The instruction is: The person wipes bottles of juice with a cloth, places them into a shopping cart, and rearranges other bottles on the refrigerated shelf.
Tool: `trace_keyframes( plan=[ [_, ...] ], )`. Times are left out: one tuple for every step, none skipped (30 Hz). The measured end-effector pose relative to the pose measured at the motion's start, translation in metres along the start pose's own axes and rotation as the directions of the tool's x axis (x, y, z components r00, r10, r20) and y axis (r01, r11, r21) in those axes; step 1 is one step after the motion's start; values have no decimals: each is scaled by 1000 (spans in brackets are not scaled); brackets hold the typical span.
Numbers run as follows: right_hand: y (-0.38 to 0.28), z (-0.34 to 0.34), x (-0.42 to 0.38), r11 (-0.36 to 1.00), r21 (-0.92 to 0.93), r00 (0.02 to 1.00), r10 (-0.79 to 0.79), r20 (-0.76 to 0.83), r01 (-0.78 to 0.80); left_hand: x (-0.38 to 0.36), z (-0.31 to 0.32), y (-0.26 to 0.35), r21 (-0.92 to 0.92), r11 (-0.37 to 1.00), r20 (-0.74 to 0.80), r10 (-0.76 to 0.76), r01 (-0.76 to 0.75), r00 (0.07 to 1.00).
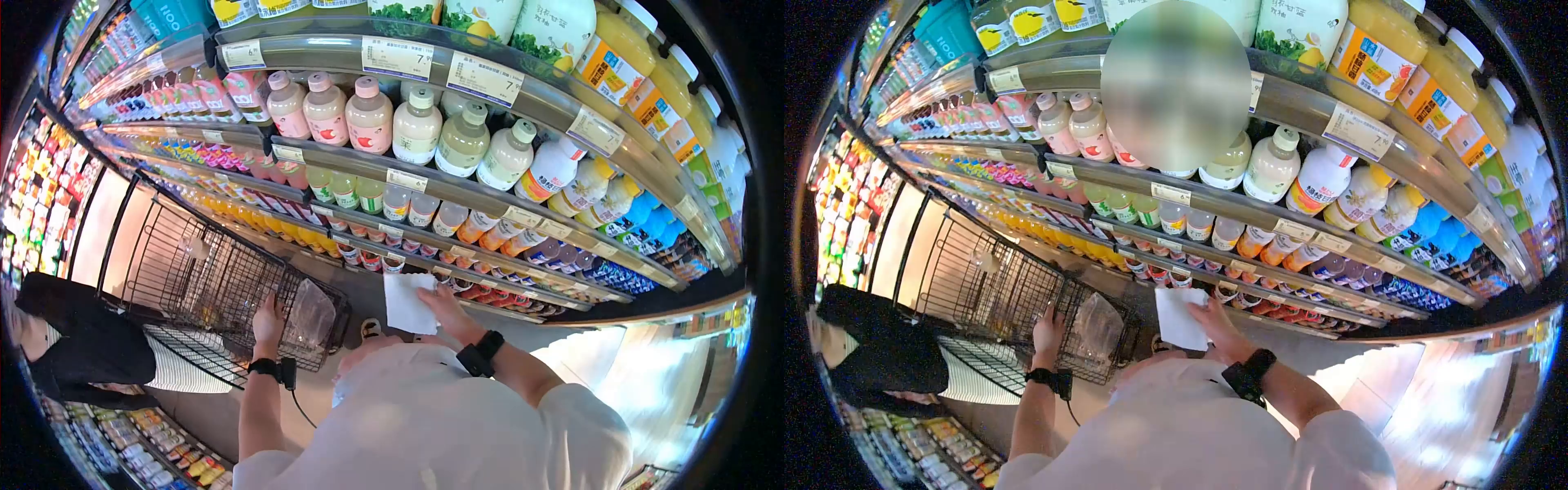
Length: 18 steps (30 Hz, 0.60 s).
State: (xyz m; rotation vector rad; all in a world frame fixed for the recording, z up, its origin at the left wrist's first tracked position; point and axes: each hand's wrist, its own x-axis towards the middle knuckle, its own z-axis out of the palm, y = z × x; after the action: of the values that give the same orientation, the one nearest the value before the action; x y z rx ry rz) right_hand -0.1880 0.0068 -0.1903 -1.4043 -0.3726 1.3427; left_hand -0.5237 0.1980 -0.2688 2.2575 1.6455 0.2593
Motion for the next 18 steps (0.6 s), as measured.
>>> trace_keyframes(
  plan=[
    [-9, 12, -3, 988, -154, 998, 2, -57, -11, 1, -2, -3, -1, 1000, 9, 15, -15, 1000],
    [7, 13, 11, 997, -61, 999, 34, -34, -36, 1, -4, -6, 0, 999, -24, 53, -53, 998],
    [13, 16, 18, 998, -54, 998, 30, -46, -33, 4, -5, -9, 3, 996, -61, 89, -89, 994],
    [18, 20, 25, 995, -85, 998, -60, 6, 60, 7, -6, -13, 3, 995, -57, 101, -100, 993],
    [22, 23, 30, 982, -113, 987, -146, 64, 152, 8, -6, -16, 1, 995, -47, 100, -100, 994],
    [23, 27, 36, 962, -175, 977, -199, 70, 209, 9, -7, -19, -1, 995, -40, 97, -97, 994],
    [25, 31, 39, 962, -172, 977, -202, 68, 211, 11, -9, -21, 1, 995, -41, 101, -101, 994],
    [26, 35, 42, 947, -212, 970, -241, 35, 243, 12, -9, -24, -13, 995, -21, 97, -97, 995],
    [25, 40, 43, 929, -253, 960, -279, 4, 271, 14, -9, -26, -28, 996, -2, 90, -90, 996],
    [23, 44, 45, 928, -253, 960, -280, 8, 273, 15, -8, -30, -44, 996, 18, 82, -81, 996],
    [20, 48, 45, 899, -305, 945, -328, 5, 314, 17, -5, -35, -45, 996, 16, 79, -78, 997],
    [17, 52, 44, 866, -356, 928, -372, 6, 350, 18, -2, -38, -12, 988, -40, 155, -155, 987],
    [14, 57, 43, 867, -358, 930, -368, 10, 347, 17, 0, -43, 26, 973, -94, 231, -229, 969],
    [8, 61, 44, 830, -443, 933, -358, 43, 339, 18, 1, -46, 27, 966, -92, 257, -256, 962],
    [3, 64, 44, 784, -524, 936, -345, 75, 331, 19, -3, -45, 25, 968, -96, 251, -250, 963],
    [-2, 68, 45, 782, -528, 935, -345, 79, 333, 18, -12, -41, 24, 972, -26, 233, -232, 972],
    [-6, 71, 46, 732, -564, 922, -347, 172, 381, 18, -21, -35, 24, 976, 45, 216, -217, 975],
    [-11, 74, 45, 680, -596, 904, -340, 260, 428, 18, -33, -22, 19, 976, 46, 218, -219, 975]
  ],
)
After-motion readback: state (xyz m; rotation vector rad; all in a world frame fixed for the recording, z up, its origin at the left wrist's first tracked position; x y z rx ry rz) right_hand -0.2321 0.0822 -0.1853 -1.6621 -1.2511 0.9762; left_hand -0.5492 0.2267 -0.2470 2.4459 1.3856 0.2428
